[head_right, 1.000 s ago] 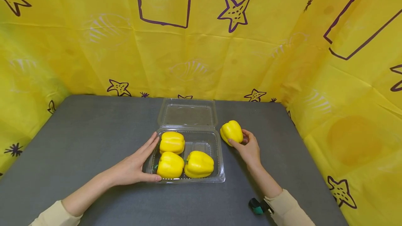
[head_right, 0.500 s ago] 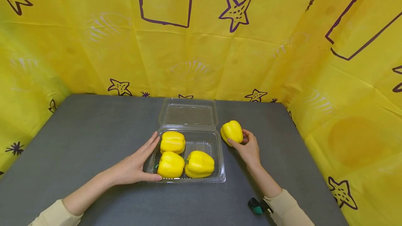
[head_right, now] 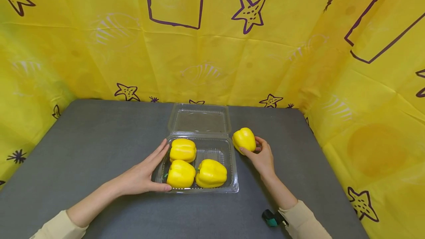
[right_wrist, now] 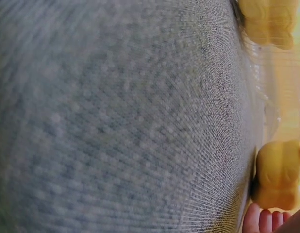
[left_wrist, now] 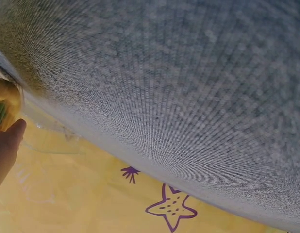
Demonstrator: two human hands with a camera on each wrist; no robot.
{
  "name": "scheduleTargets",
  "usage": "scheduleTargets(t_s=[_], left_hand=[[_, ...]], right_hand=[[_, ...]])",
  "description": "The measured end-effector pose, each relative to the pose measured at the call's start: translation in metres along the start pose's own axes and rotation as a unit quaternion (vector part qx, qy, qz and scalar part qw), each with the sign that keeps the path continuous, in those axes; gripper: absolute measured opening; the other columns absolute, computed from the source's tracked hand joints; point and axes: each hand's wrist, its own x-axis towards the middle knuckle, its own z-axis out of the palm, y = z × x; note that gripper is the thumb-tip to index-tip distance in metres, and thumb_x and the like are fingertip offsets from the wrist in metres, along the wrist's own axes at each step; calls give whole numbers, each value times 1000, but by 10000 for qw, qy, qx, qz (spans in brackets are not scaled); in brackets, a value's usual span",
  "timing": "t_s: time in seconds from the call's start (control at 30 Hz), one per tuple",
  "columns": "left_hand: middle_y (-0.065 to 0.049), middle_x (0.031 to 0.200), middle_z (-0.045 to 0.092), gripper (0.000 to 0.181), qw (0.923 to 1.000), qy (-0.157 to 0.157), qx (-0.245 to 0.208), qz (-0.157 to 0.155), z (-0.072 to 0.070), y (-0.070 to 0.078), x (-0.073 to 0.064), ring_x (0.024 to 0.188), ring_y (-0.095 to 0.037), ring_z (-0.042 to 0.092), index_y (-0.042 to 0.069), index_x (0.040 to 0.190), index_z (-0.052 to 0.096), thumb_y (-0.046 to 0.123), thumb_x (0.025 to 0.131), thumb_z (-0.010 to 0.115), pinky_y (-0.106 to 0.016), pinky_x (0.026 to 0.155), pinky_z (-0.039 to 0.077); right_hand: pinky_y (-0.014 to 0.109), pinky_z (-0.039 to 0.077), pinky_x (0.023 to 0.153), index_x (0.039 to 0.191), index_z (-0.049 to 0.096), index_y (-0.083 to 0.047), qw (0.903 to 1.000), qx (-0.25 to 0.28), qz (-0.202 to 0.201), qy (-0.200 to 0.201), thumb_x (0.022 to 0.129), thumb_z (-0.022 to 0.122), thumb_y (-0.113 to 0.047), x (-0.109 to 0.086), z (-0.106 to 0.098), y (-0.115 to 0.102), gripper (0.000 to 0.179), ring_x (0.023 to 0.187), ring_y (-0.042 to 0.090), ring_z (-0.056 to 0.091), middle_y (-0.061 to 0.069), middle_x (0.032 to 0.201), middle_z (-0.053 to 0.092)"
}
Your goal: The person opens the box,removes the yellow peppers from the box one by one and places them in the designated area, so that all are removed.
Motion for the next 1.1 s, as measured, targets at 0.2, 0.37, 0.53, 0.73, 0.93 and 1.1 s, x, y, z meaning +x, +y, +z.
scheduleTargets(t_s=[0.2,0.37,0.53,0.73,0.93,1.1], left_hand=[[5,163,-11,124,10000,-10,-28,-32,0,0,0,147,-27,13,22,158,0,75,69,69,-56,107,32],[5,163,-11,124,10000,-11,-38,-19,0,0,0,147,-27,14,22,158,0,74,69,69,-56,107,32],[4,163,-11,124,10000,11,-37,16,0,0,0,147,-27,14,21,158,0,75,69,69,-56,108,32],[4,163,-11,125,10000,20,-35,22,1,-1,-1,147,-26,13,21,158,0,76,69,68,-55,108,32],[4,163,-11,125,10000,12,-55,-3,1,0,0,147,-27,13,21,158,0,75,69,69,-56,108,32],[5,163,-12,124,10000,9,-91,-1,1,0,0,147,-27,13,22,158,0,74,69,70,-56,108,31]], right_hand=[[23,42,76,142,42,-2,10000,-16,32,0,83,78,-33,-1,0,0,76,105,26,48,15,133,49],[23,42,76,142,43,-5,10000,16,62,-13,83,78,-33,-1,0,1,73,105,25,48,13,131,50],[21,41,77,142,44,-5,10000,79,28,17,84,78,-33,-1,-1,1,73,105,23,48,12,131,50],[25,40,80,141,45,-7,9997,203,-18,97,84,77,-32,-4,-3,-1,70,108,24,47,11,133,50],[23,40,82,141,46,-6,9988,361,-201,258,85,78,-28,-9,-6,-8,69,114,26,45,12,139,47],[18,40,82,141,46,-6,9965,627,-414,366,85,78,-24,-13,-8,-16,67,114,24,42,11,140,45]])
